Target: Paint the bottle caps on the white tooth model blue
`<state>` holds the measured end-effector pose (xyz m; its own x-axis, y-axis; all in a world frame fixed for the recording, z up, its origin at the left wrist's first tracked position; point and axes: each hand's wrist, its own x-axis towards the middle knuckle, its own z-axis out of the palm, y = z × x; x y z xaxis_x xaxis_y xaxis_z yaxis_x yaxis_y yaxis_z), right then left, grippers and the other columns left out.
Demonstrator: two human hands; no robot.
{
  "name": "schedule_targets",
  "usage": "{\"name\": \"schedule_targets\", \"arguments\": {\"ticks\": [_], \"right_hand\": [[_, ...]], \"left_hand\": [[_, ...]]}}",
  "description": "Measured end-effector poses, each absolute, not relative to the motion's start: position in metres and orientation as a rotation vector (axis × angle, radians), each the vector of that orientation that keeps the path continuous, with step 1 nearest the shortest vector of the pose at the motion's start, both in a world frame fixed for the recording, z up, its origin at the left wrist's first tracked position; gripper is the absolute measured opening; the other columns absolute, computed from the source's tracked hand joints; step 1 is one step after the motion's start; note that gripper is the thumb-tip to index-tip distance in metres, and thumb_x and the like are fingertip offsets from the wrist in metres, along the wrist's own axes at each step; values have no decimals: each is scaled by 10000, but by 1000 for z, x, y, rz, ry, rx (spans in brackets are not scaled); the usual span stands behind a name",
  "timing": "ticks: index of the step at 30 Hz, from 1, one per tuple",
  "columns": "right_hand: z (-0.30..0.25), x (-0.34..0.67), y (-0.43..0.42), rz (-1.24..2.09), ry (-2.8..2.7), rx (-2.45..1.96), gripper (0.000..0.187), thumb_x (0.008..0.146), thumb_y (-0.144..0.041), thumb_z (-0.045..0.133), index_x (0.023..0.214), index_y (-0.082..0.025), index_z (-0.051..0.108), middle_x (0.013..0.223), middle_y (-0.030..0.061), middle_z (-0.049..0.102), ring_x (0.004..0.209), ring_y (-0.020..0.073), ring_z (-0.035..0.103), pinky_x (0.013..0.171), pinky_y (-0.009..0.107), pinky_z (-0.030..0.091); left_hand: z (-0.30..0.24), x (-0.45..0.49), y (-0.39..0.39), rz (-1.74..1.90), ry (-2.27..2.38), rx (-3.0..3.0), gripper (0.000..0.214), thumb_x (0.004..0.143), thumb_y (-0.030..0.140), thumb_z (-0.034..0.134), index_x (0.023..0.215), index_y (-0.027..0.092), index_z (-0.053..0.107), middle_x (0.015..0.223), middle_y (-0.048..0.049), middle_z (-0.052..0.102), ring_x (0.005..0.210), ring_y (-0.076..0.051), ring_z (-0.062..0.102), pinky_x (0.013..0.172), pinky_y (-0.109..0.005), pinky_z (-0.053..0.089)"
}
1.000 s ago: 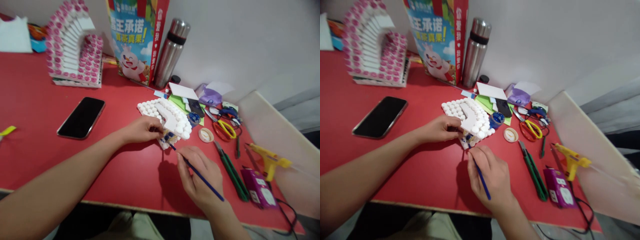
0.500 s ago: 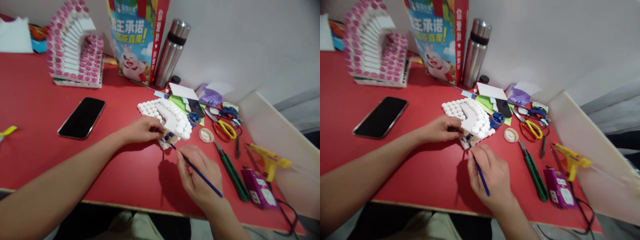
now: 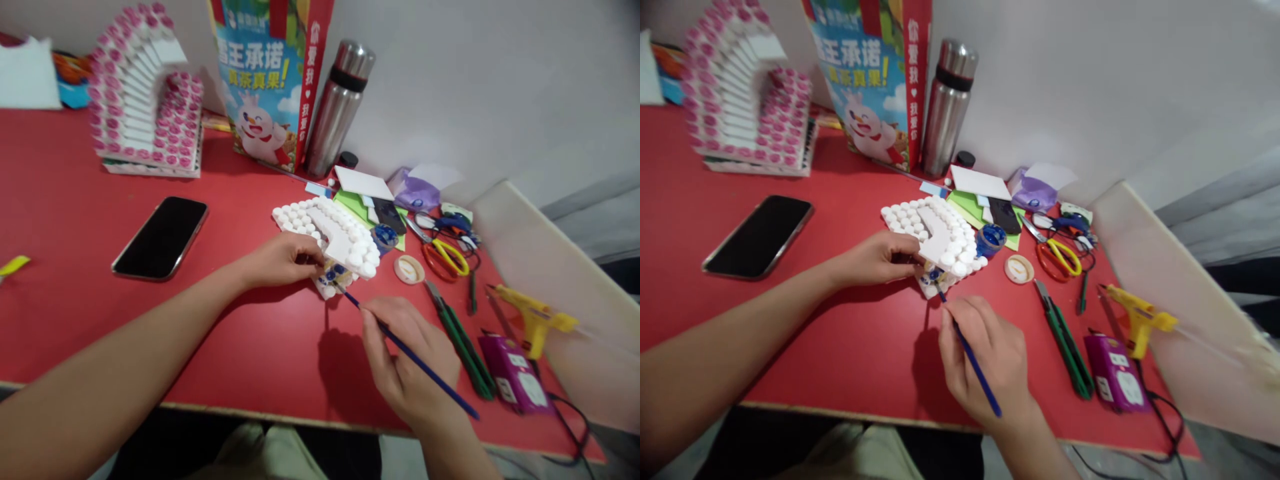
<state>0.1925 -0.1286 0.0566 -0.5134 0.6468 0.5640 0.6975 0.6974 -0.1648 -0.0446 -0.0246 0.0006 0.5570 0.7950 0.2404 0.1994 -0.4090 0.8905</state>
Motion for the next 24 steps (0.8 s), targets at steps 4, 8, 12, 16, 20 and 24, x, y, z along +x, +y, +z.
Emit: {"name": "schedule_targets", "arguments": {"ticks": [4,8,12,16,20,24], "right_hand": [[61,195,-132,-145,-2242,-1006,156,997,-58,618,1102,-172,635,916,76,765,866,175,739,791,257,573],[51,193,-131,-130,-2238,-1052,114,1021,-113,626,1100,-193,643,920,62,781,827,159,749,737,245,572],[42,189,-127,-165,-2229,-1085,60,1030,-146,633,1055,-196,656,880,50,785,758,146,747,687,234,554],[42,186,-123,-181,-2227,-1106,76,1052,-174,605,1017,-204,666,838,35,776,717,140,737,650,230,538],[45,185,-121,-167,-2230,-1093,81,1057,-173,598,1016,-203,662,840,36,778,726,142,741,658,229,542],[44,185,-121,-143,-2235,-1113,77,1060,-179,598,1027,-194,665,851,42,778,716,142,736,663,230,541]], "left_hand": [[1,-46,-25,867,809,1902,100,888,152,684,843,137,772,767,-25,713,767,-145,651,752,-252,492],[2,-47,-26,911,817,1902,122,881,162,697,764,151,728,678,8,630,698,-127,584,730,-245,476],[4,-47,-26,937,822,1916,155,898,192,711,746,161,706,669,16,603,689,-125,560,742,-245,472],[7,-47,-26,947,823,1928,150,901,188,708,753,162,708,682,13,607,693,-124,557,750,-245,472],[8,-46,-27,948,824,1941,133,881,151,700,749,161,715,679,8,619,698,-128,561,736,-244,470],[7,-45,-28,951,812,1940,122,851,97,681,758,159,731,685,9,637,699,-123,577,735,-240,465]]}}
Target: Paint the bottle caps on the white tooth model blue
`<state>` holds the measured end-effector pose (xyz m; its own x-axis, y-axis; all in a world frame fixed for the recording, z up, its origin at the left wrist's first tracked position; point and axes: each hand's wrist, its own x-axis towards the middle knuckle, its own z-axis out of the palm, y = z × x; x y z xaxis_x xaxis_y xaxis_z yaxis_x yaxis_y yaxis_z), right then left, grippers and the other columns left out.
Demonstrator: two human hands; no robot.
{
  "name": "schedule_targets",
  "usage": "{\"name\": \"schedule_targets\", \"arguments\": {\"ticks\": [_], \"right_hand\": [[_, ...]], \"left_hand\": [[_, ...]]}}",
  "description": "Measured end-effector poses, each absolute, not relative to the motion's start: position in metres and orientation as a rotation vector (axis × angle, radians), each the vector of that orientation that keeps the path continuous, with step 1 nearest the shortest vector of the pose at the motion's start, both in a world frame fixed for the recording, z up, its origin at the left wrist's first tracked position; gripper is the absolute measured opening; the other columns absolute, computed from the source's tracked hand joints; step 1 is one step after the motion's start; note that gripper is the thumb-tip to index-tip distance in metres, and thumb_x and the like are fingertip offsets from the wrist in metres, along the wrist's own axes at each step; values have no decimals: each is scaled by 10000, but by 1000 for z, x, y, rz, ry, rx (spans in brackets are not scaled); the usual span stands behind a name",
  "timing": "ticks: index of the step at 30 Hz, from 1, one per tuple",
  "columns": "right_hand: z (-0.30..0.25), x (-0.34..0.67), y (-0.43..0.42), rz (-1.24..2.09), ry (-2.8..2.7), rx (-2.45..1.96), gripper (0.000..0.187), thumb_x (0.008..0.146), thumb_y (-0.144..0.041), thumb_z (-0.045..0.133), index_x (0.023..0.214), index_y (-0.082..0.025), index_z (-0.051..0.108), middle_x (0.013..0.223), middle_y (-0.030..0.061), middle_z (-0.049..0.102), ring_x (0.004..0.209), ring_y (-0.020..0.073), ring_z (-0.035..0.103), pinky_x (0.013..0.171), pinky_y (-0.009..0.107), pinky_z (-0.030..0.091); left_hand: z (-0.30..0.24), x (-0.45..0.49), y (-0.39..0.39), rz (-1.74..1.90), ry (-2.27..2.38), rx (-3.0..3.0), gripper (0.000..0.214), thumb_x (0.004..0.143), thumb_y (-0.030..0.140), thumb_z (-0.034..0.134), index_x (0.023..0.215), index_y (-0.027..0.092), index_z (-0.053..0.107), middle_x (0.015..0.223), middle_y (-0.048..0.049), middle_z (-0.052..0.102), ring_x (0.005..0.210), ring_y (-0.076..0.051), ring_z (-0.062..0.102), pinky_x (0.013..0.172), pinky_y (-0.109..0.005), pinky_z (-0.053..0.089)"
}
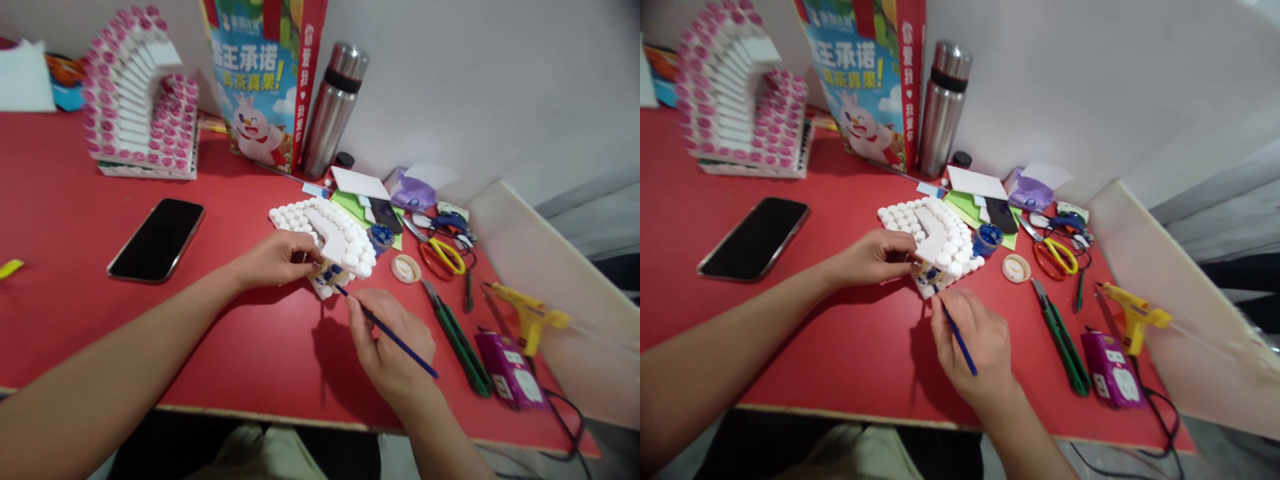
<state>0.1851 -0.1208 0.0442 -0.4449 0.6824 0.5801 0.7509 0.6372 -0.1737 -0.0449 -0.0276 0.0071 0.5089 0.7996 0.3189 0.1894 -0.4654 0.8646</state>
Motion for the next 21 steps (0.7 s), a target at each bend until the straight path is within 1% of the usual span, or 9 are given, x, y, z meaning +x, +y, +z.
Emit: {"name": "schedule_targets", "arguments": {"ticks": [6,9,21], "right_hand": [[42,185,-119,-181,-2222,-1125,78,1067,-204,595,1043,-199,669,871,50,793,741,159,753,668,239,547],[42,185,-119,-162,-2222,-1132,90,1066,-204,590,1035,-197,674,873,50,795,720,154,749,646,235,542],[44,185,-120,-159,-2240,-1137,88,1065,-199,590,1032,-197,672,860,41,784,698,148,733,644,238,531]], "left_hand": [[4,-45,-26,907,812,1920,94,862,121,692,827,144,777,747,-20,710,758,-140,651,746,-248,488],[2,-45,-26,901,813,1911,101,868,130,688,847,139,786,780,-34,737,784,-151,675,753,-255,500],[1,-46,-26,903,786,1908,123,899,165,684,868,139,800,801,-44,753,772,-149,681,737,-253,497]]}}
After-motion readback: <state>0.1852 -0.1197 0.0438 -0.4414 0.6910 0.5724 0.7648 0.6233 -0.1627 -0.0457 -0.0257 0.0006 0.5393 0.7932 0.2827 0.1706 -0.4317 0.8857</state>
